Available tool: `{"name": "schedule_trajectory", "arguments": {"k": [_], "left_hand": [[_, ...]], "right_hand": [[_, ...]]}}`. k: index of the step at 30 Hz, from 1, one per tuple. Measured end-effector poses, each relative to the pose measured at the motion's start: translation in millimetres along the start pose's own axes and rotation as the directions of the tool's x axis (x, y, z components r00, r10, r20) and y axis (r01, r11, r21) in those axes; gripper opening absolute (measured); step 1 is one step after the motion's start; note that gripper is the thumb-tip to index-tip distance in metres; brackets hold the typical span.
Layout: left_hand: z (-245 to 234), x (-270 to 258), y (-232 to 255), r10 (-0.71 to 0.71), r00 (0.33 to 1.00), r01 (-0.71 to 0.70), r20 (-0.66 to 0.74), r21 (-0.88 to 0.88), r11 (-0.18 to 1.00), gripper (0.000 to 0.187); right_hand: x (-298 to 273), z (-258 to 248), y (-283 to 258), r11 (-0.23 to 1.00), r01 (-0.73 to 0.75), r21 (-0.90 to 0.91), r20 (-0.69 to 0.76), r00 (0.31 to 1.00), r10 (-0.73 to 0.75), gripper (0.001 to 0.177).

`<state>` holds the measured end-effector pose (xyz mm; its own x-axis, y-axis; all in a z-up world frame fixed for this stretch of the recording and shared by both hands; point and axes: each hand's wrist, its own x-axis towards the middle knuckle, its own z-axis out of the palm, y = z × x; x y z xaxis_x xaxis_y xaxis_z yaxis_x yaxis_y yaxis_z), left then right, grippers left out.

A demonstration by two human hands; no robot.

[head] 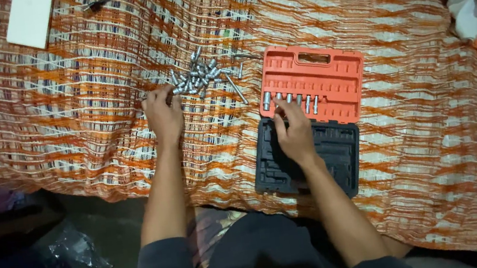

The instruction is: The person is organizing a socket wrench set by placing various sockets into their designated spots in an orange plastic case on a patterned bedspread.

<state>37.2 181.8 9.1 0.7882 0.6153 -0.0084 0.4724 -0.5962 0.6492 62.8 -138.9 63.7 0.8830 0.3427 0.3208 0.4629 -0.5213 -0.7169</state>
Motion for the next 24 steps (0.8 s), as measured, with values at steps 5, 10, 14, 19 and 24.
{"name": "schedule_trajectory", "arguments": {"k": [5,10,14,19,24], "left_hand": [[3,2,4,-0.059,0.998,0.059,0.017,0.003,0.998,0.025],[20,4,1,-0.021,0.999,0.021,-0.035,0.013,1.0,0.017],[36,7,12,0.126,0.988,-0.127,-0.087,-0.008,0.992,0.019],[39,9,47,0.177,0.983,-0.178,-0.049,-0.01,0.984,0.017],[48,27,54,0.174,0.984,-0.173,-0.031,0.032,0.984,0.016]], "right_hand": [[-8,1,7,0.996,-0.085,0.02,0.072,0.994,0.084,0.033],[-9,5,14,0.996,-0.091,0.02,0.062,0.994,0.09,0.032],[-9,8,7,0.998,-0.068,-0.002,0.077,0.995,0.068,0.029],[-14,7,2,0.996,-0.086,0.003,0.116,0.99,0.085,0.029],[-26,0,13,0.992,-0.125,0.018,0.052,0.991,0.124,0.03]]}}
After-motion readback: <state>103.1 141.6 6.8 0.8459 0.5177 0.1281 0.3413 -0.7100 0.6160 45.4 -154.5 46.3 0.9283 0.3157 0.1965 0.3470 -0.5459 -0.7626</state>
